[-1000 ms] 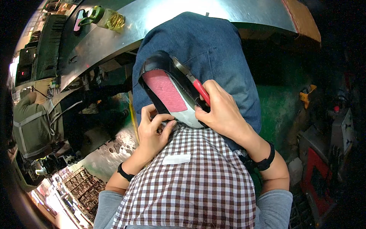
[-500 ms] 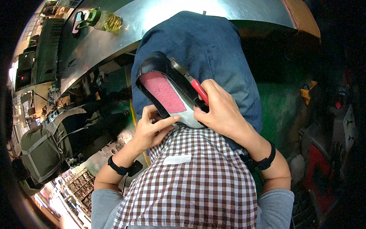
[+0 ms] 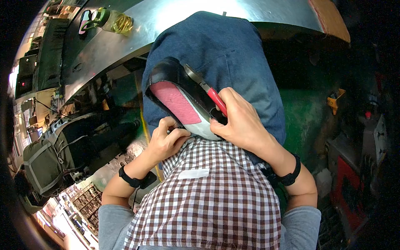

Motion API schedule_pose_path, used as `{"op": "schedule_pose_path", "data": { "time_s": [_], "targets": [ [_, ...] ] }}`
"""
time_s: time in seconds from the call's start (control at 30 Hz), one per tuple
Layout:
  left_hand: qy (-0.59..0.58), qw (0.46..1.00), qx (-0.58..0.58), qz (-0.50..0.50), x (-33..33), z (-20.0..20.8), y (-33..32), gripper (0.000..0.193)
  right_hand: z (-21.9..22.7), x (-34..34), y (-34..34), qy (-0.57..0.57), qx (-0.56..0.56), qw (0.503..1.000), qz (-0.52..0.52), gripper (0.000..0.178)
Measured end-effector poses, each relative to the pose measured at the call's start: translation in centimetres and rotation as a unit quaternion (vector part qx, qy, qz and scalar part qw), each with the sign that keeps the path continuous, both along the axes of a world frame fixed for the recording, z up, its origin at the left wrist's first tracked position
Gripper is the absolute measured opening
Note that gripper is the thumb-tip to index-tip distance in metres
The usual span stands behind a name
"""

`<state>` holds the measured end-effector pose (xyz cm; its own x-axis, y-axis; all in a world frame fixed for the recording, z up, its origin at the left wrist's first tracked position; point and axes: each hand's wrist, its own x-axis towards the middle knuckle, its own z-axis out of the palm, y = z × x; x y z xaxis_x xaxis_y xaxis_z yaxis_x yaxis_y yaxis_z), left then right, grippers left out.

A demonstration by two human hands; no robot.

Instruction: Using pliers to pull and adjust the shoe upper onto a last during shoe manufacturing.

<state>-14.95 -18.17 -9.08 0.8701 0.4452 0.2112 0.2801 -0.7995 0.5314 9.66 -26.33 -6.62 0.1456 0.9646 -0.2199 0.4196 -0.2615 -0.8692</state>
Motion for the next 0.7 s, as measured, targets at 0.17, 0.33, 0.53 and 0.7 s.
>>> {"op": "schedule_pose_path", "data": {
  "time_s": [0.17, 0.33, 0.53, 0.7],
  "targets": [
    [-0.058, 0.998, 0.003, -0.008, -0.8, -1.3, -0.2, 0.024, 0.2, -0.1, -0.1, 0.006, 0.002, 1.000, 0.001, 0.036],
    [-0.083, 0.996, 0.020, -0.002, -0.7, -1.8, -0.3, 0.028, 0.1, 0.2, 0.1, 0.004, 0.000, 1.000, 0.005, 0.037],
    [0.022, 0.997, 0.058, -0.037, 0.6, 0.3, 0.2, 0.029, 0.1, 0.7, -0.2, -0.036, 0.017, 0.999, -0.001, 0.036],
    [0.008, 0.996, 0.048, -0.069, 0.8, -0.2, 0.2, 0.028, -0.9, 0.8, -0.6, 0.035, 0.039, 0.998, -0.042, 0.028]
  ]
}}
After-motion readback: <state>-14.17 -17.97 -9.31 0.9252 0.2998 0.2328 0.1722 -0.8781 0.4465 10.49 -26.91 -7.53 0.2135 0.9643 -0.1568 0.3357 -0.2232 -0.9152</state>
